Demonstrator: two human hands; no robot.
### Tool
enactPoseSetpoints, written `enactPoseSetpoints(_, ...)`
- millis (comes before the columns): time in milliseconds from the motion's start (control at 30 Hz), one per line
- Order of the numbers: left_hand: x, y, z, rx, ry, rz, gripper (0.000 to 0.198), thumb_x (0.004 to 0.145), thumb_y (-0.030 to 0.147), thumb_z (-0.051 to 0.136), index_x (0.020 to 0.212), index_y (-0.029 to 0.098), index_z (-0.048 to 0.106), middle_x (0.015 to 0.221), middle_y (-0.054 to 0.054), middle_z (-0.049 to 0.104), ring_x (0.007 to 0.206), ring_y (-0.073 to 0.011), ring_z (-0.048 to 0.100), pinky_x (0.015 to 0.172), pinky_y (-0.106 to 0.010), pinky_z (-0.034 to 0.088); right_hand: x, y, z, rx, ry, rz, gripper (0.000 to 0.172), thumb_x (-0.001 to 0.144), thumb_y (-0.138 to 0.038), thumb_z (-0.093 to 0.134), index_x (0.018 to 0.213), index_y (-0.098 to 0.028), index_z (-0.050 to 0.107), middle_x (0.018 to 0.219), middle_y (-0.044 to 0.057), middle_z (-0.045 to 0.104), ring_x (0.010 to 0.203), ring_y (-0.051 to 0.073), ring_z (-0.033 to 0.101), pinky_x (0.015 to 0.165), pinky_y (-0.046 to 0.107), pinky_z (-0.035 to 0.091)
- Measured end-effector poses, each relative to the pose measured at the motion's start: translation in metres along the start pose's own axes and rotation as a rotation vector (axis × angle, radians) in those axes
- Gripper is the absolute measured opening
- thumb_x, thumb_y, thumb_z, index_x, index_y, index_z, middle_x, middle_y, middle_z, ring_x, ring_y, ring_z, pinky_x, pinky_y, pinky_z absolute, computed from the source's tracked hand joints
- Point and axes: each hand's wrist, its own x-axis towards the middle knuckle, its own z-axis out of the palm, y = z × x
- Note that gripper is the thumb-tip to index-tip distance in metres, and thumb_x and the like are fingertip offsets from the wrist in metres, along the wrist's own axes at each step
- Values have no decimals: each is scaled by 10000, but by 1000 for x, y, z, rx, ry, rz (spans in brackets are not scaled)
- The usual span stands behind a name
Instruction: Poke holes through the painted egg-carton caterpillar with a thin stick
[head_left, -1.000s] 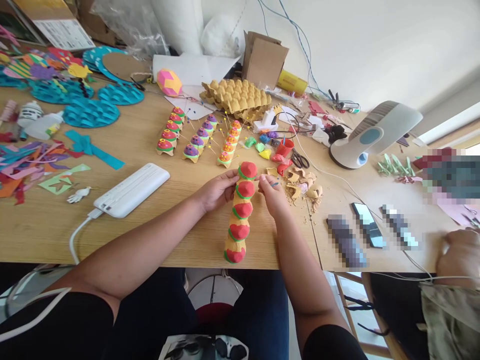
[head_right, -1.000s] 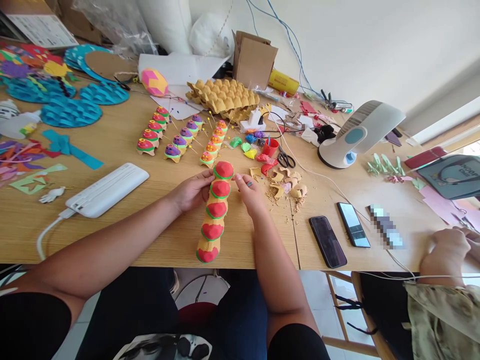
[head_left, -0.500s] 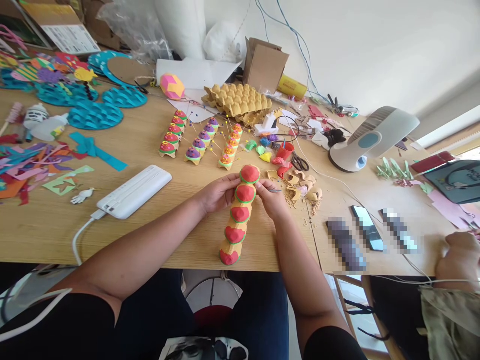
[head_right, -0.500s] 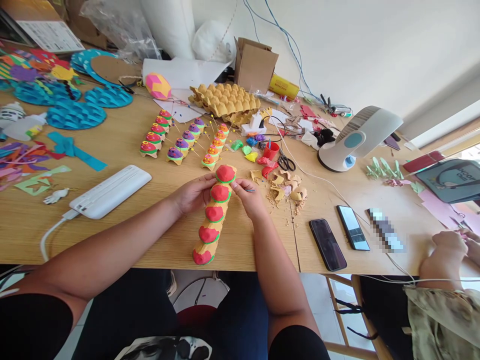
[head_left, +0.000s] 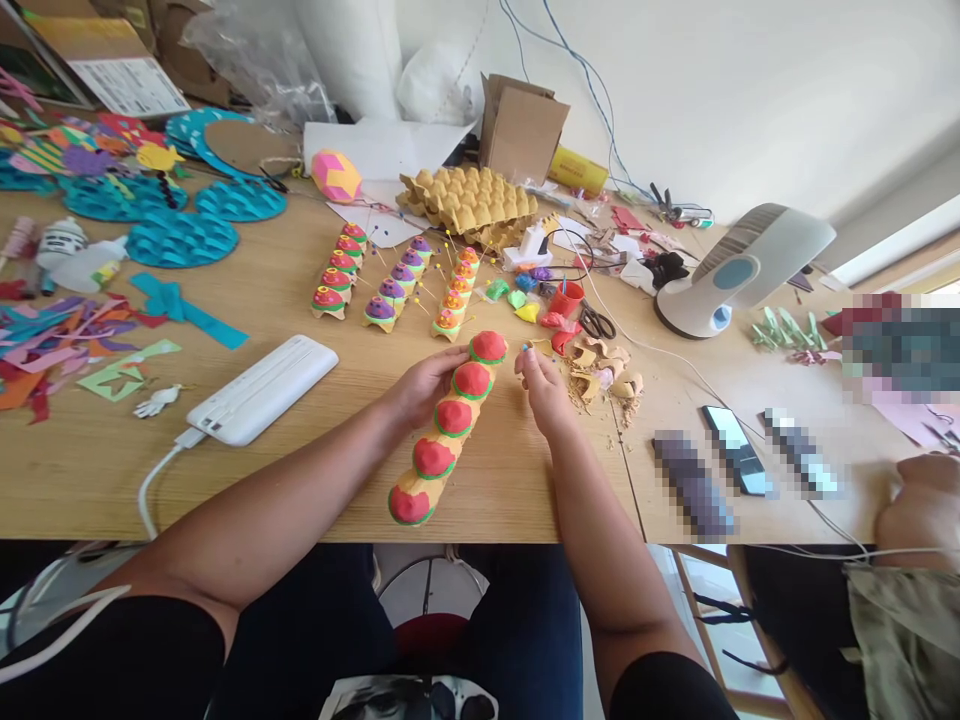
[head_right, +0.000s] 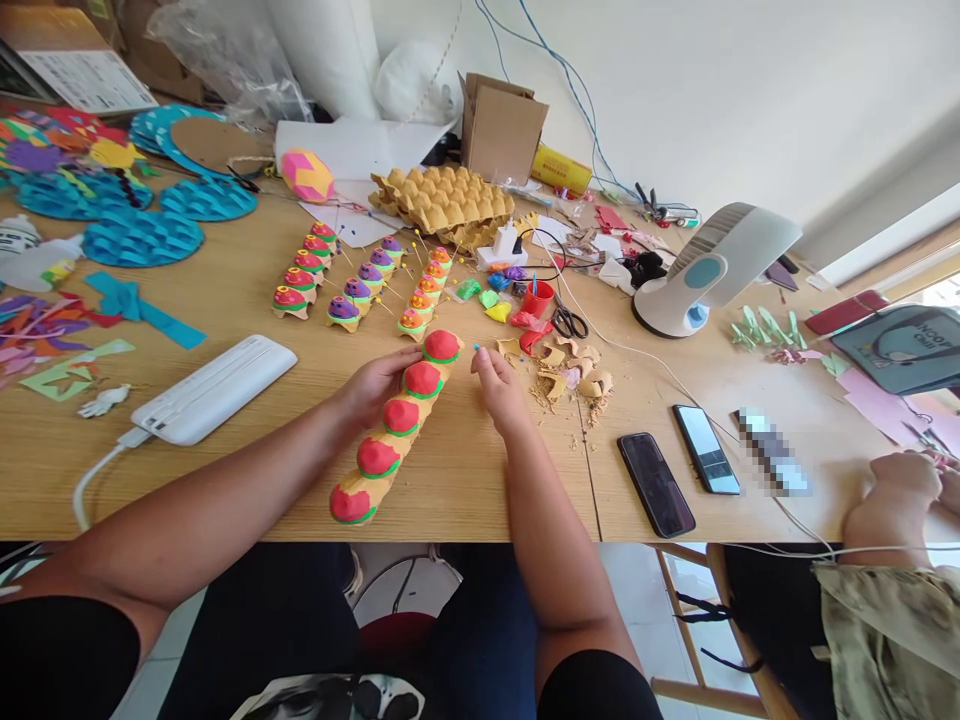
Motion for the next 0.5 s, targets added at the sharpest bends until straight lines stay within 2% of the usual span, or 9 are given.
enactPoseSetpoints(100, 1, 0, 0, 12, 32, 6, 316, 943, 198, 576, 1175, 347, 730, 808, 4, 772, 670, -168, 731, 604, -248, 537, -1, -5, 1, -43, 29, -71, 566, 909, -760, 455, 678, -245, 499, 736, 4, 491, 750, 182, 487, 761, 318, 429)
enactPoseSetpoints(233, 4, -1, -2, 29, 48, 2, 242, 933, 223, 585, 1091, 302, 750, 771, -11, 756, 655, -184, 713, 592, -260, 529, -1, -6, 3, -39, -3, -111, 510, 924, -694, 488, 689, -248, 562, 789, 11, 548, 837, 195, 538, 860, 329, 447)
enactPoseSetpoints(367, 6, -3, -6, 22, 44, -15, 208, 906, 210, 581, 1009, 266, 752, 738, -16, 747, 617, -189, 684, 583, -284, 520, 0, -1, 5, 32, -18, -102, 454, 899, -669, 571, 705, -258, 580, 747, 4, 531, 794, 198, 512, 799, 327, 453)
enactPoseSetpoints(500, 6, -3, -7, 20, 54, -26, 195, 890, 202, 583, 1005, 249, 732, 727, -9, 732, 603, -182, 668, 587, -293, 514, 3, 5, 6, 75, 2, -105, 461, 863, -676, 627, 686, -255, 566, 718, -3, 507, 751, 189, 475, 746, 319, 441)
